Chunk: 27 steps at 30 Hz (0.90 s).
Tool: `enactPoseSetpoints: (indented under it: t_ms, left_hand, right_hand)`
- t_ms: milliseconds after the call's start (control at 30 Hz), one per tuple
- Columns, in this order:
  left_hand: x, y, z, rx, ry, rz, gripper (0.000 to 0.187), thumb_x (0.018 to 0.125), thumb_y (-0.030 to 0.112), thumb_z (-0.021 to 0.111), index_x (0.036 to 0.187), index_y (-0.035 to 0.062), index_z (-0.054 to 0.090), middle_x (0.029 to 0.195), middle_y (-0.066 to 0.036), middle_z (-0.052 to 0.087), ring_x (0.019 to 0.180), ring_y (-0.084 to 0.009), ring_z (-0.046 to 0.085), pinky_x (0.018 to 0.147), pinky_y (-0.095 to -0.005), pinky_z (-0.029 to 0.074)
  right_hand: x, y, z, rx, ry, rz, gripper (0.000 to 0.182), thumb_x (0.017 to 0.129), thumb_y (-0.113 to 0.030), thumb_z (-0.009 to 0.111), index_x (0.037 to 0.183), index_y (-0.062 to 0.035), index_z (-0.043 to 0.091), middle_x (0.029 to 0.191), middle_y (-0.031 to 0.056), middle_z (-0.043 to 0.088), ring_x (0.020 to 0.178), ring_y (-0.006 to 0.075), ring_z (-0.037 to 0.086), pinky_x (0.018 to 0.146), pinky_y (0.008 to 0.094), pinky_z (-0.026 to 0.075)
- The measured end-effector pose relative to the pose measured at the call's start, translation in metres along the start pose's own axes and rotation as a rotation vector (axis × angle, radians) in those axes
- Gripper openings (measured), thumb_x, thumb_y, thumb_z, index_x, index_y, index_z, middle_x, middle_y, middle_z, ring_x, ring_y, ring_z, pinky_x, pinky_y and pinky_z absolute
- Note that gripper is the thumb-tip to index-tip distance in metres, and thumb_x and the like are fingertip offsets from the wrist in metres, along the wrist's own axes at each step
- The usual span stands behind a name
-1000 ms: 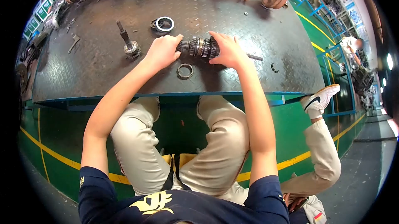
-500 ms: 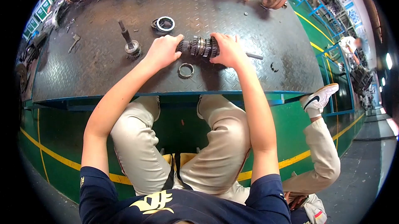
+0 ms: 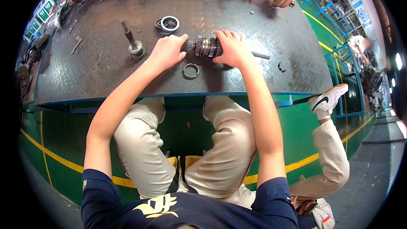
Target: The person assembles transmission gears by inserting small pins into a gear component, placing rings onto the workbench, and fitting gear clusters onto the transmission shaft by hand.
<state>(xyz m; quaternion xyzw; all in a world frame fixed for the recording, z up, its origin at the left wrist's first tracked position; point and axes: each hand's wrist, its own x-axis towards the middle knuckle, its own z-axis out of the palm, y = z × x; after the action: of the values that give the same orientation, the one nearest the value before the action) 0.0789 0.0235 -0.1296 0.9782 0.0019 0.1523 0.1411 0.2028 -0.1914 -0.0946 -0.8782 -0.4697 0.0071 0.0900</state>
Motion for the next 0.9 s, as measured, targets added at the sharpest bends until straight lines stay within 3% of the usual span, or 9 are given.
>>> enactPoseSetpoints:
  t_ms: [33,233,400,633,800,900]
  left_hand:
    - [0.0,0.001,0.0,0.003,-0.004,0.002,0.037,0.076,0.019,0.077,0.104,0.0015,0.058,0.083,-0.022,0.067,0.086,-0.0388,0.068,0.075,-0.048,0.054]
    - [-0.002,0.004,-0.005,0.035,-0.025,0.003,0.039,0.077,0.019,0.076,0.107,0.0015,0.058,0.085,-0.022,0.067,0.088,-0.038,0.067,0.076,-0.0474,0.054]
    - [0.0,0.009,-0.014,0.06,-0.071,-0.008,0.056,0.076,0.025,0.076,0.124,0.0029,0.055,0.09,-0.02,0.068,0.089,-0.0367,0.068,0.078,-0.0454,0.055]
    - [0.018,0.027,-0.016,0.085,-0.067,0.11,0.066,0.074,0.031,0.08,0.128,0.0046,0.054,0.09,-0.019,0.069,0.088,-0.0348,0.069,0.076,-0.0442,0.055]
    - [0.03,0.039,-0.009,0.117,-0.054,0.147,0.048,0.074,0.032,0.081,0.105,0.0049,0.057,0.088,-0.018,0.069,0.084,-0.035,0.07,0.073,-0.0438,0.055]
    - [0.034,0.038,-0.005,0.152,-0.054,0.16,0.047,0.074,0.032,0.081,0.105,0.0049,0.057,0.088,-0.017,0.069,0.084,-0.0348,0.07,0.073,-0.044,0.056]
  right_hand:
    - [0.0,-0.002,0.002,0.015,0.098,-0.058,0.083,0.065,-0.028,0.085,0.138,-0.0131,0.049,0.142,0.0128,0.051,0.136,0.0354,0.041,0.118,0.0552,0.021]
    - [0.008,-0.018,0.004,-0.177,0.046,-0.016,0.074,0.067,-0.032,0.084,0.132,-0.0119,0.056,0.145,0.012,0.049,0.138,0.0338,0.04,0.117,0.0596,0.021]
    - [0.008,-0.019,0.006,-0.189,0.038,0.011,0.07,0.068,-0.031,0.084,0.13,-0.0117,0.059,0.145,0.0114,0.05,0.138,0.033,0.04,0.116,0.0618,0.022]
    - [0.01,-0.015,0.011,-0.197,0.077,0.006,0.07,0.069,-0.029,0.084,0.131,-0.0114,0.058,0.143,0.0102,0.051,0.136,0.033,0.043,0.116,0.0613,0.026]
    - [0.01,-0.011,0.013,-0.143,0.112,-0.012,0.064,0.07,-0.023,0.084,0.127,-0.0096,0.059,0.135,0.0095,0.056,0.133,0.0327,0.047,0.115,0.0637,0.027]
    - [0.014,-0.01,0.013,-0.136,0.096,-0.013,0.063,0.069,-0.022,0.084,0.125,-0.0091,0.059,0.129,0.0089,0.059,0.129,0.0324,0.05,0.114,0.064,0.028]
